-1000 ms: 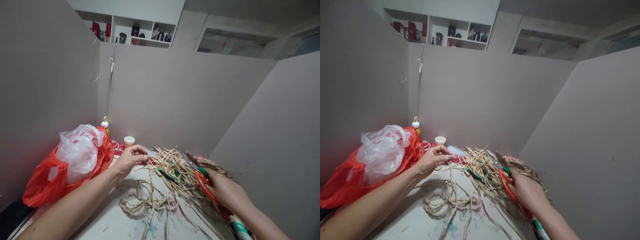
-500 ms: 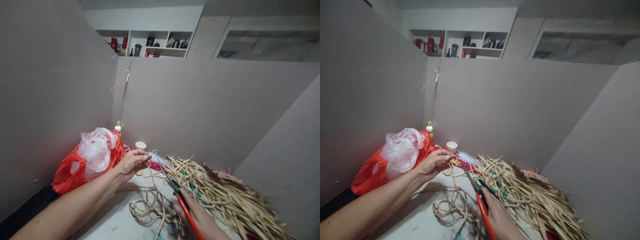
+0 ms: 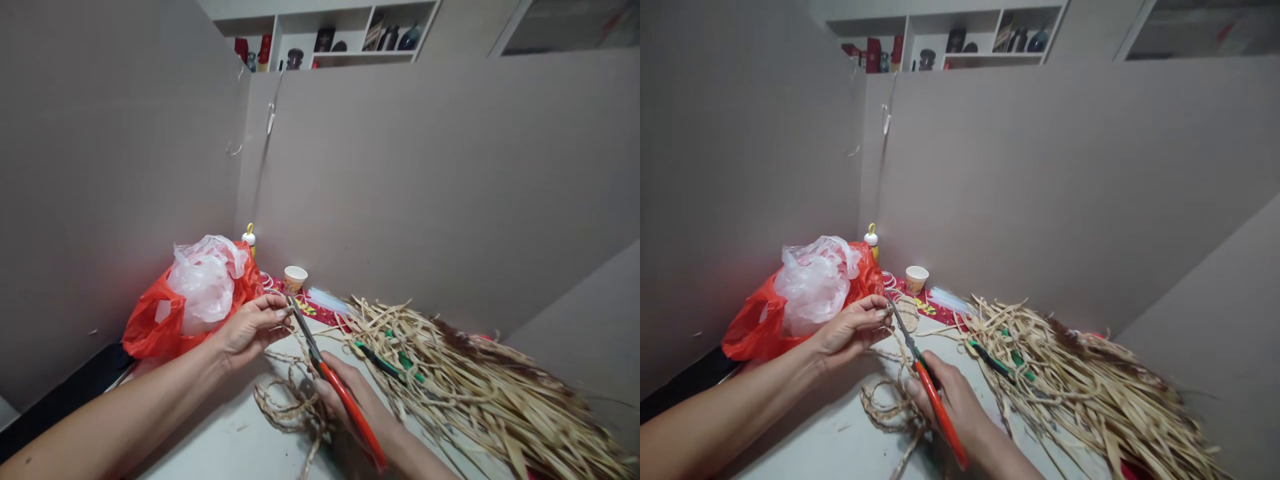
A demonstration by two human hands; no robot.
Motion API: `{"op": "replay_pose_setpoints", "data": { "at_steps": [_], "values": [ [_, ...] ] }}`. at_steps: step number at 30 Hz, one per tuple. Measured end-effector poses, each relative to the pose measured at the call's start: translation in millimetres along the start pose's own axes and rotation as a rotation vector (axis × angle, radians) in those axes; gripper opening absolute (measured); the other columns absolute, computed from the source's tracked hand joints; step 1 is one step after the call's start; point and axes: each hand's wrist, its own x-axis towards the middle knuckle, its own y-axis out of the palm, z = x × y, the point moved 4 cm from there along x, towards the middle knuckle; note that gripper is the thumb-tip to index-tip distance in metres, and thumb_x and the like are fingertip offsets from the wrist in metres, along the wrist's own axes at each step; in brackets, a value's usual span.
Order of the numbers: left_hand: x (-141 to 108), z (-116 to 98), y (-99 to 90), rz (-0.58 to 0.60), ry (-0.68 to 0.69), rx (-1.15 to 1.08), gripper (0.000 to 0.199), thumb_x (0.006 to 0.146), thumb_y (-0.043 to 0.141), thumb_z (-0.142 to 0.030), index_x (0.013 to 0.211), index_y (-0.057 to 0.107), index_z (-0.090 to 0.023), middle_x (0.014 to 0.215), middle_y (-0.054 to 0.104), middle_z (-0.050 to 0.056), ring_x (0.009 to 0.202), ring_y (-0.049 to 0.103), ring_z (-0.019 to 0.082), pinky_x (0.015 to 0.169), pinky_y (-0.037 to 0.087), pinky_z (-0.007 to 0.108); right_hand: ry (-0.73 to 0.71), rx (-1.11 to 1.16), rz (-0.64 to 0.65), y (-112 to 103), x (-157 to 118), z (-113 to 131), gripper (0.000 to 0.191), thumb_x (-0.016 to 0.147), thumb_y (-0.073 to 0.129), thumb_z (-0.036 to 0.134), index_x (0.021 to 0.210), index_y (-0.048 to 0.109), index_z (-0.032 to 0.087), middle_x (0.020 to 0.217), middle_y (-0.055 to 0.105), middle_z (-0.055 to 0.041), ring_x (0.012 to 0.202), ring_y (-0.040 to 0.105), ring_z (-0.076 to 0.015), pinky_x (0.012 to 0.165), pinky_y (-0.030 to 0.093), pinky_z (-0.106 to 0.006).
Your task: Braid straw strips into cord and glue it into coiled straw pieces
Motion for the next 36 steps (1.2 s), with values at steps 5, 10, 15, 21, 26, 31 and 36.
{"op": "replay_pose_setpoints", "data": {
  "at_steps": [5,10,15,21,26,31,36],
  "values": [
    [-2.3,1.7,-17.7,0.000,0.004,0.014,0.023,0.065,0.078,-0.010,0.081,0.063,-0.013,0.074,0.064,0.000,0.066,0.061,0.009,0.068,0.049,0.021,0.017,0.088,0.050,11.4,4.3,-4.1,0.031,0.087,0.052,0.047,0.075,0.044,0.020,0.066,0.040,0.0045,0.060,0.037,-0.0125,0.055,0.033,-0.023],
    [-0.9,4.2,-27.9,0.005,-0.007,0.043,0.025,0.063,0.080,-0.011,0.082,0.063,-0.014,0.076,0.064,0.000,0.066,0.061,0.009,0.068,0.048,0.021,0.053,0.224,0.065,19.8,3.9,-13.0,0.032,0.085,0.055,0.049,0.076,0.045,0.020,0.066,0.038,0.0044,0.059,0.036,-0.0117,0.053,0.033,-0.023],
    [-0.2,1.9,-28.6,-0.026,-0.004,0.100,0.026,0.060,0.081,-0.012,0.079,0.062,-0.014,0.074,0.063,-0.001,0.063,0.061,0.009,0.064,0.046,0.021,0.132,0.358,0.084,25.7,4.5,-17.5,0.036,0.082,0.060,0.051,0.073,0.042,0.021,0.059,0.035,0.0061,0.051,0.033,-0.0094,0.046,0.029,-0.022],
    [0.8,-2.2,-27.5,-0.020,0.027,0.148,0.027,0.060,0.080,-0.012,0.078,0.060,-0.014,0.070,0.062,-0.002,0.060,0.058,0.008,0.066,0.046,0.022,0.176,0.440,0.048,28.6,4.7,-18.4,0.038,0.080,0.063,0.050,0.069,0.043,0.020,0.055,0.030,0.0076,0.046,0.025,-0.0075,0.042,0.021,-0.022],
    [2.9,-8.5,-26.3,-0.034,0.045,0.201,0.026,0.056,0.079,-0.011,0.072,0.059,-0.013,0.069,0.062,-0.002,0.059,0.055,0.007,0.064,0.046,0.023,0.162,0.398,0.009,28.9,3.6,-22.5,0.040,0.078,0.066,0.048,0.064,0.040,0.021,0.056,0.028,0.0072,0.049,0.024,-0.0080,0.044,0.022,-0.022],
    [4.7,-15.4,-29.9,-0.068,0.132,0.246,0.025,0.057,0.078,-0.014,0.072,0.058,-0.013,0.070,0.062,-0.002,0.059,0.055,0.006,0.063,0.047,0.022,0.099,0.140,-0.061,20.4,3.8,-26.1,0.035,0.085,0.053,0.049,0.066,0.039,0.022,0.056,0.034,0.0057,0.050,0.033,-0.0108,0.047,0.031,-0.023],
    [1.0,-21.7,-26.6,-0.150,0.331,0.459,0.022,0.062,0.074,-0.017,0.072,0.055,-0.015,0.065,0.058,-0.004,0.057,0.055,0.008,0.060,0.046,0.023,0.023,-0.430,-0.119,11.0,5.7,-26.3,0.026,0.084,0.052,0.046,0.079,0.044,0.022,0.056,0.052,0.0034,0.048,0.047,-0.0148,0.051,0.035,-0.026]
  ]
}}
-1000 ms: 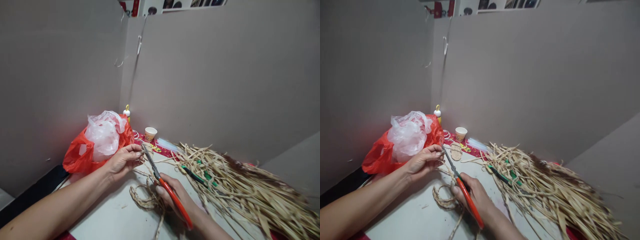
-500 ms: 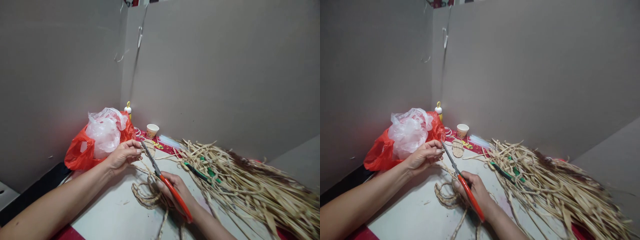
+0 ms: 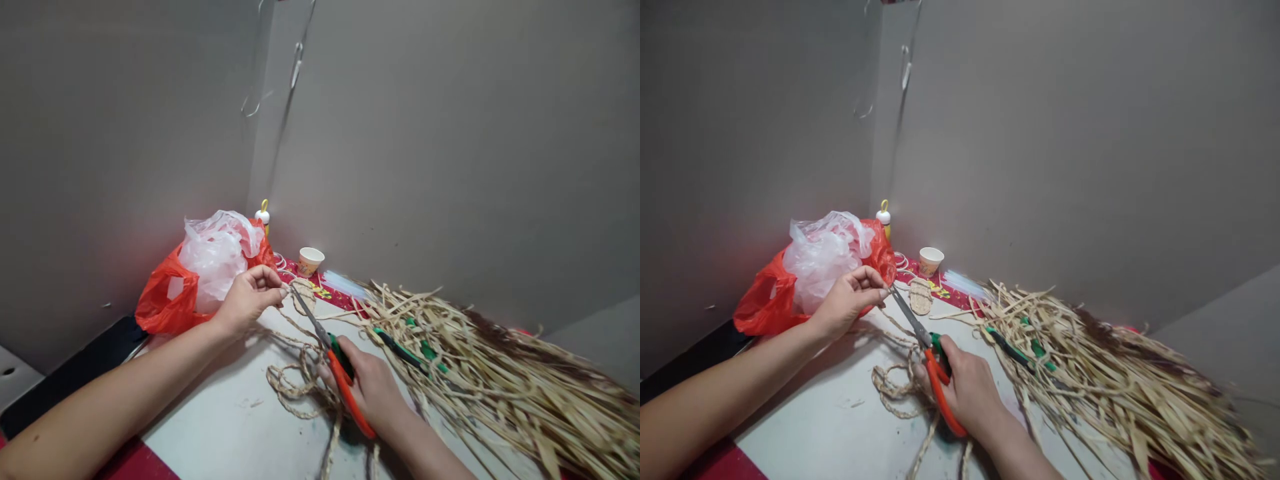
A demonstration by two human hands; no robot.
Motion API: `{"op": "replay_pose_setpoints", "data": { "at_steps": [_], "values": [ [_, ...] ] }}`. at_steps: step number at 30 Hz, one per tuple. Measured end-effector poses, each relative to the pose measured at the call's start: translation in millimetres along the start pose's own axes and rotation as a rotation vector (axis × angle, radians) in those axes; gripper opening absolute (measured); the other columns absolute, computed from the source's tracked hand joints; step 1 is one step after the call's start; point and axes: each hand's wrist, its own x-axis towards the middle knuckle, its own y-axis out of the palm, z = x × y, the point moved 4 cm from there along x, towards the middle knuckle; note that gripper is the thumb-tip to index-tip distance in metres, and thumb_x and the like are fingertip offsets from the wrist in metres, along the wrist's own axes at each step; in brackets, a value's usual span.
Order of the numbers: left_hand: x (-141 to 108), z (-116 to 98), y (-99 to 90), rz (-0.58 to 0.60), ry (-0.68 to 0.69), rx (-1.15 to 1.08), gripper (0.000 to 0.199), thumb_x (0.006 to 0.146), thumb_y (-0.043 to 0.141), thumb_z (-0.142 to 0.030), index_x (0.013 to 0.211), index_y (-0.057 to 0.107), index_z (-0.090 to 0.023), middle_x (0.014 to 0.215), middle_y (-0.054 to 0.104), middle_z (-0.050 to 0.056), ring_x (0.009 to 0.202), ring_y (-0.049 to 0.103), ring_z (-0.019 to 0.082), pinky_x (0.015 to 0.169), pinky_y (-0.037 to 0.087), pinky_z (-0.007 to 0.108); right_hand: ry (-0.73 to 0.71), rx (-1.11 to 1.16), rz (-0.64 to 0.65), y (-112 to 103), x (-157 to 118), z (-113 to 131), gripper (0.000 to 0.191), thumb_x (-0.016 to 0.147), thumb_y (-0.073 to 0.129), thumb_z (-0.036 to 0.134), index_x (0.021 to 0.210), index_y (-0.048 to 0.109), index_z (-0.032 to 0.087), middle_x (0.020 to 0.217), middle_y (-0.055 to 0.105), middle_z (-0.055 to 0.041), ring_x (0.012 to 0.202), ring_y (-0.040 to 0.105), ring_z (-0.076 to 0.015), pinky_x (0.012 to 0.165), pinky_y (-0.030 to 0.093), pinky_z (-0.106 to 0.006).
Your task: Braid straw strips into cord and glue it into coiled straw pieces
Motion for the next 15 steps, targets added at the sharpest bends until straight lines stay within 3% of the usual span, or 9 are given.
{"op": "replay_pose_setpoints", "data": {
  "at_steps": [5,10,15],
  "values": [
    [-7.6,-9.3,2.3,-0.105,0.140,0.177,0.017,0.066,0.067,-0.013,0.075,0.052,-0.016,0.068,0.057,-0.004,0.063,0.052,0.007,0.061,0.042,0.019,-0.059,-0.349,-0.140,-0.8,-1.6,2.6,0.029,0.087,0.045,0.049,0.085,0.049,0.020,0.052,0.062,-0.0010,0.046,0.061,-0.0219,0.047,0.034,-0.027],
    [-10.7,-10.3,3.3,-0.122,0.244,0.315,0.015,0.070,0.060,-0.009,0.077,0.050,-0.017,0.071,0.055,-0.004,0.064,0.051,0.008,0.060,0.041,0.019,-0.117,-0.532,-0.274,0.3,-4.4,5.1,0.039,0.089,0.040,0.057,0.083,0.052,0.019,0.048,0.061,-0.0009,0.043,0.062,-0.0221,0.044,0.033,-0.028],
    [-11.7,-4.5,4.1,-0.116,0.246,0.338,0.016,0.072,0.060,-0.011,0.080,0.049,-0.018,0.074,0.057,-0.003,0.067,0.053,0.009,0.063,0.043,0.020,-0.129,-0.609,-0.375,-3.0,-4.5,7.9,0.047,0.091,0.033,0.060,0.078,0.053,0.019,0.045,0.058,-0.0003,0.040,0.059,-0.0201,0.044,0.032,-0.027]
  ]
}}
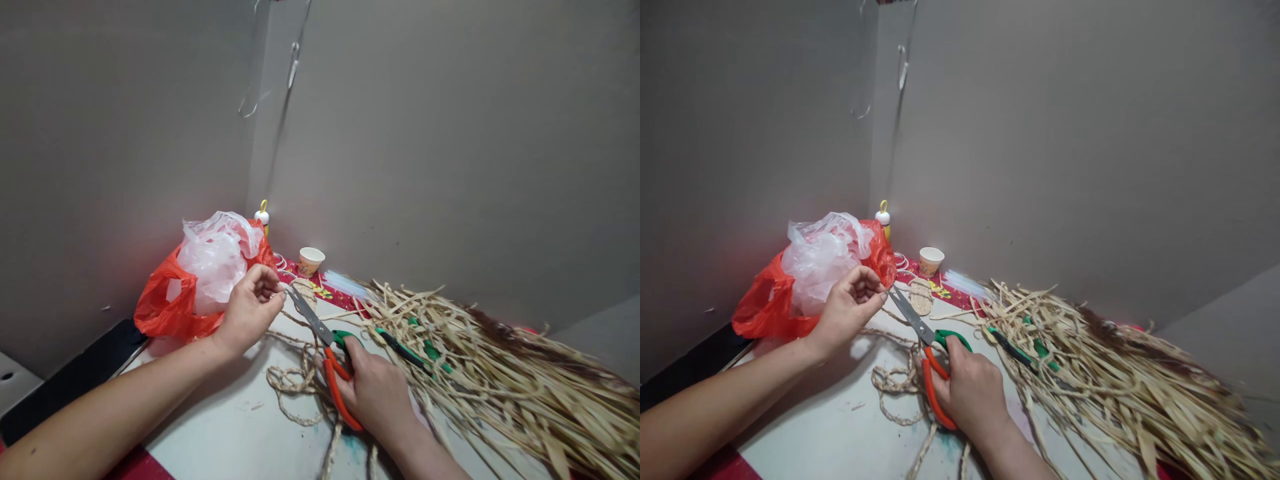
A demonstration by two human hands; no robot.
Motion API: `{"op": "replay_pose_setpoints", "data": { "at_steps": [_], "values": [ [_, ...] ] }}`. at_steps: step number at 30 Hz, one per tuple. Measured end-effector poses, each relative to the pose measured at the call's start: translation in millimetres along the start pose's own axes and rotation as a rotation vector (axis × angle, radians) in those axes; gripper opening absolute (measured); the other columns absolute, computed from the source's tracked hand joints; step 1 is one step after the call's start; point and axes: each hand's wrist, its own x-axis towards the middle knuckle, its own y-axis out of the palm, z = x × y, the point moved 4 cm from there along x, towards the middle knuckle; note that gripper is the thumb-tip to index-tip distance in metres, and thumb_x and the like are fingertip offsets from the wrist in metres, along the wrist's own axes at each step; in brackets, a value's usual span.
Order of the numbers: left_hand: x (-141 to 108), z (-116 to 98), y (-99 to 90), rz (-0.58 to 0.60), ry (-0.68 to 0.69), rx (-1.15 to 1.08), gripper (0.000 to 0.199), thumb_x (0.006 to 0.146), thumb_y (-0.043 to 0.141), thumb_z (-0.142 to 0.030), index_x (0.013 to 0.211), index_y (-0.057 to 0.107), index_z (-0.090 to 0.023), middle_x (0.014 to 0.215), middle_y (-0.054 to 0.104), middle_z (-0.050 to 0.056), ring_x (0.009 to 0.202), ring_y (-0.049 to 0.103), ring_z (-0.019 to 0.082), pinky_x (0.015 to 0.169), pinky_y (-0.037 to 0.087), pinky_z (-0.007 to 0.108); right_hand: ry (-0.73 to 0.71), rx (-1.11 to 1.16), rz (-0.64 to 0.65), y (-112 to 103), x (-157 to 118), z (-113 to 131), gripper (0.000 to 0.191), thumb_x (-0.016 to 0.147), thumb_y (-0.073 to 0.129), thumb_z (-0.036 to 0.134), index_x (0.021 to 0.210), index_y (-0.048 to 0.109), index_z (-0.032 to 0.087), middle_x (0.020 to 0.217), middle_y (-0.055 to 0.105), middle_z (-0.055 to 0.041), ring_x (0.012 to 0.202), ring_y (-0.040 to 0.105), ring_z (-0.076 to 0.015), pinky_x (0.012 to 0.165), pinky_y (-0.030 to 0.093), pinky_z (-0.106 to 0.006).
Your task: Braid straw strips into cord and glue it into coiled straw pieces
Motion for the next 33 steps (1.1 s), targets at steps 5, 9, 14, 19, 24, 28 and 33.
{"op": "replay_pose_setpoints", "data": {
  "at_steps": [5,9,14,19,24,28,33],
  "values": [
    [-3.1,1.8,-0.2,-0.026,0.043,0.073,0.016,0.072,0.059,-0.010,0.081,0.048,-0.019,0.075,0.056,-0.002,0.067,0.053,0.010,0.064,0.044,0.022,-0.014,-0.075,-0.048,-4.7,1.8,2.3,0.051,0.093,0.027,0.060,0.072,0.053,0.020,0.043,0.056,-0.0003,0.038,0.057,-0.0188,0.043,0.030,-0.027],
    [-3.0,2.3,-0.2,-0.030,0.058,0.124,0.017,0.072,0.057,-0.008,0.081,0.047,-0.019,0.074,0.056,-0.003,0.066,0.054,0.010,0.064,0.045,0.022,-0.017,-0.111,-0.064,-4.4,0.2,1.5,0.051,0.092,0.030,0.060,0.071,0.053,0.020,0.044,0.055,-0.0001,0.039,0.057,-0.0188,0.045,0.031,-0.027],
    [-3.6,1.4,-0.6,-0.038,0.141,0.249,0.020,0.071,0.052,-0.003,0.081,0.047,-0.020,0.074,0.054,-0.003,0.066,0.054,0.009,0.063,0.045,0.021,-0.037,-0.165,-0.084,-5.9,0.2,0.2,0.050,0.093,0.030,0.057,0.070,0.055,0.019,0.043,0.055,-0.0007,0.039,0.055,-0.0184,0.046,0.030,-0.027],
    [-4.2,4.0,-1.0,-0.031,0.173,0.325,0.023,0.071,0.051,-0.002,0.084,0.046,-0.020,0.075,0.054,-0.004,0.066,0.054,0.009,0.062,0.044,0.021,-0.049,-0.178,-0.074,-5.3,-2.0,-1.0,0.050,0.091,0.034,0.059,0.070,0.056,0.019,0.043,0.055,-0.0011,0.040,0.055,-0.0181,0.047,0.030,-0.027],
    [-4.2,6.9,-1.3,-0.037,0.131,0.258,0.021,0.073,0.053,-0.005,0.084,0.045,-0.021,0.073,0.055,-0.003,0.066,0.056,0.010,0.063,0.046,0.022,0.000,-0.062,-0.032,3.0,-6.2,-1.6,0.047,0.088,0.040,0.060,0.074,0.059,0.020,0.042,0.057,0.0003,0.037,0.056,-0.0176,0.044,0.029,-0.026],
    [-5.0,6.2,-2.1,-0.057,0.127,0.242,0.019,0.074,0.056,-0.008,0.082,0.045,-0.021,0.073,0.055,-0.004,0.065,0.055,0.010,0.064,0.046,0.022,0.018,0.046,-0.005,5.2,-6.3,-1.5,0.046,0.089,0.041,0.059,0.074,0.059,0.019,0.040,0.057,0.0015,0.034,0.056,-0.0170,0.042,0.029,-0.025],
    [-4.5,4.8,-2.9,-0.067,0.126,0.264,0.016,0.075,0.057,-0.010,0.080,0.046,-0.021,0.073,0.055,-0.004,0.064,0.054,0.010,0.063,0.044,0.022,-0.006,0.069,-0.017,4.2,-7.1,-3.5,0.045,0.090,0.042,0.057,0.073,0.059,0.019,0.041,0.059,0.0006,0.035,0.057,-0.0168,0.042,0.030,-0.025]
  ]
}}
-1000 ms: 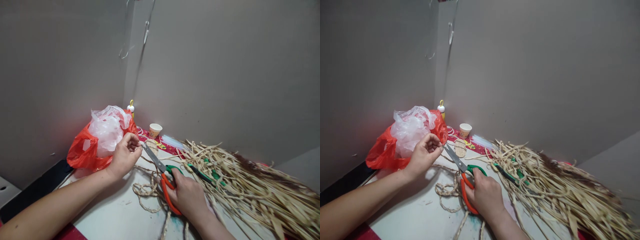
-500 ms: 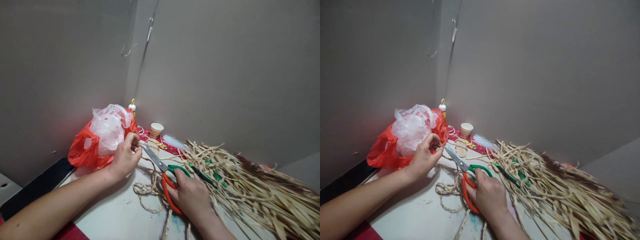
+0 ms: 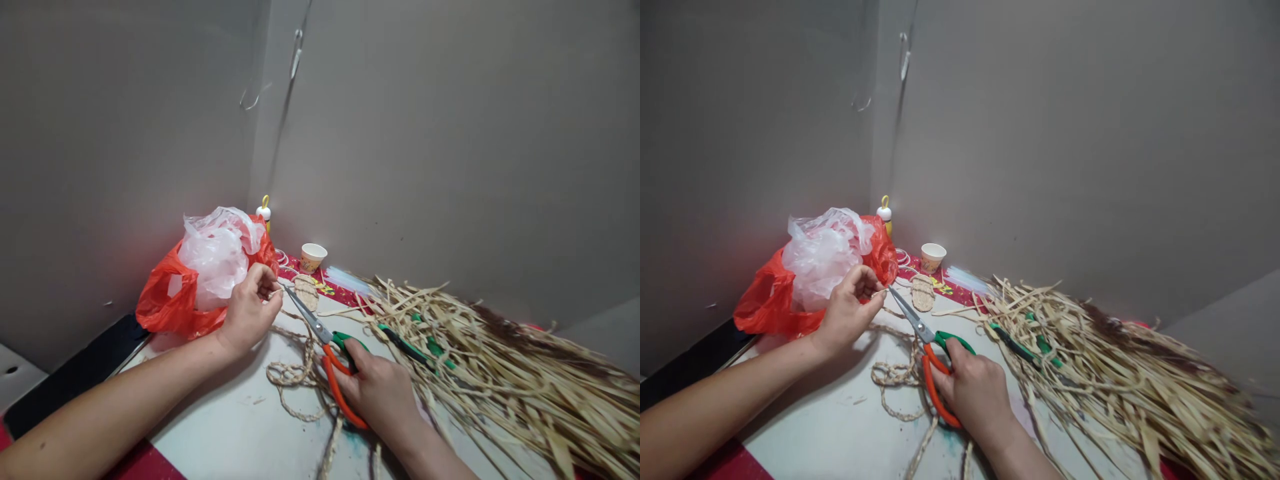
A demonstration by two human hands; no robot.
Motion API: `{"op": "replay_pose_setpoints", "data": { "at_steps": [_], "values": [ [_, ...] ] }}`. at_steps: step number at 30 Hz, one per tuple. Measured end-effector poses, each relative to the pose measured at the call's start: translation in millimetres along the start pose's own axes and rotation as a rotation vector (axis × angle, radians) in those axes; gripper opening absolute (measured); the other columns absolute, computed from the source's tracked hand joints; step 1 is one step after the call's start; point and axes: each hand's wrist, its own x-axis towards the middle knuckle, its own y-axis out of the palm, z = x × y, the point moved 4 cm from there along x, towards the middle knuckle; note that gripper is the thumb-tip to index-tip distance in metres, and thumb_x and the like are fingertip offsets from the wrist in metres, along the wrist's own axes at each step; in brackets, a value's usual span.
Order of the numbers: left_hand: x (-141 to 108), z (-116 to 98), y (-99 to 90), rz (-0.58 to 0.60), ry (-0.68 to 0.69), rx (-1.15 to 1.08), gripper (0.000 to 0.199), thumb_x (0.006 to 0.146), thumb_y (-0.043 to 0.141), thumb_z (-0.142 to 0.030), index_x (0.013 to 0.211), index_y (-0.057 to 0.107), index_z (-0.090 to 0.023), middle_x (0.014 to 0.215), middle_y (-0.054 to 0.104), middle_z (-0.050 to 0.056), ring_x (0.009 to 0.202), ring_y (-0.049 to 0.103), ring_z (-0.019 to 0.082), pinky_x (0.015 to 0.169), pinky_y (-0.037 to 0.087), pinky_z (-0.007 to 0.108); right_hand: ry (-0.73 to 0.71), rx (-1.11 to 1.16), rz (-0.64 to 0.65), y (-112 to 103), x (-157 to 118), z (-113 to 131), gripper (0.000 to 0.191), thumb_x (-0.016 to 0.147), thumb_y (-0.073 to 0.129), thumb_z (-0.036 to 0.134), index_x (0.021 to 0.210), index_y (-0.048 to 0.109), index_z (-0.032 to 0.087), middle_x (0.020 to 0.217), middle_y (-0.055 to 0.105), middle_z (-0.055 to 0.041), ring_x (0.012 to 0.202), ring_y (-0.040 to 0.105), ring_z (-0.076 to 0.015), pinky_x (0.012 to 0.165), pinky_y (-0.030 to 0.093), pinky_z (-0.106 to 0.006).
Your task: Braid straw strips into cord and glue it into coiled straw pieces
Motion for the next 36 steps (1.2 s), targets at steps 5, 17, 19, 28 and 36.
{"op": "replay_pose_setpoints", "data": {
  "at_steps": [5,17,19,28,36],
  "values": [
    [0.5,-0.9,-0.9,-0.009,0.036,0.010,0.015,0.076,0.058,-0.010,0.078,0.047,-0.020,0.073,0.054,-0.003,0.066,0.054,0.010,0.065,0.045,0.022,0.013,0.012,-0.012,0.2,0.5,-1.8,0.046,0.090,0.042,0.058,0.073,0.059,0.019,0.042,0.060,-0.0002,0.035,0.057,-0.0177,0.041,0.031,-0.025],
    [-2.4,-1.7,0.1,-0.023,0.050,0.038,0.016,0.077,0.057,-0.010,0.078,0.044,-0.021,0.073,0.054,-0.003,0.067,0.055,0.011,0.066,0.046,0.023,0.050,-0.009,0.148,0.2,6.0,-1.1,0.043,0.088,0.041,0.061,0.079,0.053,0.020,0.048,0.061,-0.0004,0.042,0.062,-0.0211,0.042,0.032,-0.027],
    [-3.3,-1.9,0.0,-0.032,0.058,0.062,0.017,0.076,0.057,-0.011,0.077,0.043,-0.021,0.072,0.055,-0.003,0.067,0.056,0.011,0.066,0.045,0.023,0.044,-0.027,0.137,0.7,5.4,-0.7,0.044,0.087,0.041,0.061,0.080,0.054,0.019,0.047,0.060,-0.0003,0.042,0.061,-0.0210,0.042,0.031,-0.027],
    [-5.6,-1.4,1.9,-0.023,0.073,0.115,0.020,0.077,0.056,-0.012,0.073,0.039,-0.022,0.071,0.055,-0.003,0.065,0.054,0.011,0.065,0.042,0.024,0.019,-0.142,0.040,-3.5,5.0,1.3,0.047,0.089,0.037,0.058,0.078,0.059,0.018,0.047,0.059,-0.0023,0.042,0.058,-0.0186,0.045,0.028,-0.026],
    [-6.1,-4.1,2.5,-0.016,0.089,0.154,0.019,0.078,0.054,-0.013,0.070,0.039,-0.021,0.069,0.053,-0.003,0.064,0.052,0.011,0.064,0.041,0.023,-0.015,-0.231,-0.034,-4.3,4.5,1.0,0.051,0.088,0.039,0.062,0.070,0.058,0.018,0.044,0.054,-0.0020,0.040,0.053,-0.0178,0.046,0.024,-0.026]
  ]
}}
